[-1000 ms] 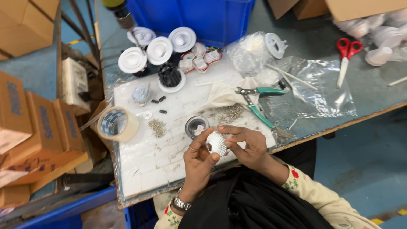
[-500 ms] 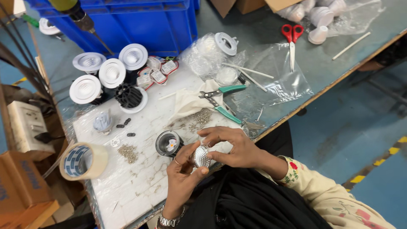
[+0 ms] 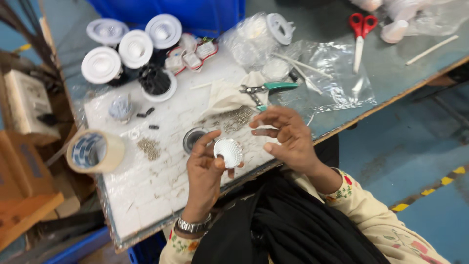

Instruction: The person assembles an LED light fixture by placing a reflector into a housing, inserting an LED module with a heat sink, and using an electric screwdriver to secure the components.

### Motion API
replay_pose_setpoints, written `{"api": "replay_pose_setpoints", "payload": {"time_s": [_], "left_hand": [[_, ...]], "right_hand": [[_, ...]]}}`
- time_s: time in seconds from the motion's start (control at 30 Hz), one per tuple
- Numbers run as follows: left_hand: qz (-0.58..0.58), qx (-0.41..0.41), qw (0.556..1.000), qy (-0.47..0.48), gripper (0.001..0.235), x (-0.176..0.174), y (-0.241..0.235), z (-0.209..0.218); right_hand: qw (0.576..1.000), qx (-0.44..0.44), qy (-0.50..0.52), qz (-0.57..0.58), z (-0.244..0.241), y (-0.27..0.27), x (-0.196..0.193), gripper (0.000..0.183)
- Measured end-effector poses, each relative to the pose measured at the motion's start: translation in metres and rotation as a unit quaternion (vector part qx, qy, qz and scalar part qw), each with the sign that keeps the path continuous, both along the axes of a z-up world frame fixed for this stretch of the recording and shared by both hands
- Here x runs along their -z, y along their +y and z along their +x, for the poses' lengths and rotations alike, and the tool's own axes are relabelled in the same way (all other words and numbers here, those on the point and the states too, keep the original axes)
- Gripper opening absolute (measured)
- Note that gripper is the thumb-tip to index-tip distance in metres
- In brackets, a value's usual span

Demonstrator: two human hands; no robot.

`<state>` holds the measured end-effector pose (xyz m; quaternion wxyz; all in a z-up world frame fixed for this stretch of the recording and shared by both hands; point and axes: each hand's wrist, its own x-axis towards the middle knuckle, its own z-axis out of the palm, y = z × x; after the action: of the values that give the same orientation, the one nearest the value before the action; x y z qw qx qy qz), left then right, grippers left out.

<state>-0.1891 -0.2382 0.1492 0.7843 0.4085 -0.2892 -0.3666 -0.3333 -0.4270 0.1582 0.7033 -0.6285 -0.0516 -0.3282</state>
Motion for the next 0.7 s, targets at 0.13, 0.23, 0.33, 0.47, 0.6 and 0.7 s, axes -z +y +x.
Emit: {"api": "replay_pose_setpoints", "payload": {"time_s": [0.13, 0.23, 0.33, 0.47, 0.6, 0.7], "left_hand": [[-0.009, 0.021, 0.999, 0.031, 0.069, -0.002, -0.001, -0.003], [-0.010, 0.024, 0.999, 0.038, 0.067, -0.001, -0.001, -0.006], [-0.009, 0.017, 0.999, 0.033, 0.065, 0.000, -0.002, -0.006], [0.003, 0.001, 1.000, 0.017, 0.065, 0.001, -0.003, -0.007], [-0.039, 0.042, 0.995, 0.081, 0.062, -0.001, -0.001, -0.008], [-0.064, 0.076, 0.986, 0.135, 0.060, -0.002, -0.001, -0.011]], "right_hand": [[0.998, -0.024, -0.015, 0.055, 0.002, 0.000, 0.002, 0.076], [0.997, -0.037, -0.025, 0.069, 0.005, -0.001, 0.003, 0.078], [0.995, -0.051, -0.024, 0.087, 0.006, -0.001, 0.003, 0.078], [0.991, -0.076, -0.034, 0.102, 0.006, -0.001, 0.002, 0.073], [0.993, -0.064, -0.043, 0.090, 0.006, 0.006, 0.002, 0.047], [0.996, -0.042, -0.063, 0.053, 0.008, 0.020, 0.004, 0.038]]}}
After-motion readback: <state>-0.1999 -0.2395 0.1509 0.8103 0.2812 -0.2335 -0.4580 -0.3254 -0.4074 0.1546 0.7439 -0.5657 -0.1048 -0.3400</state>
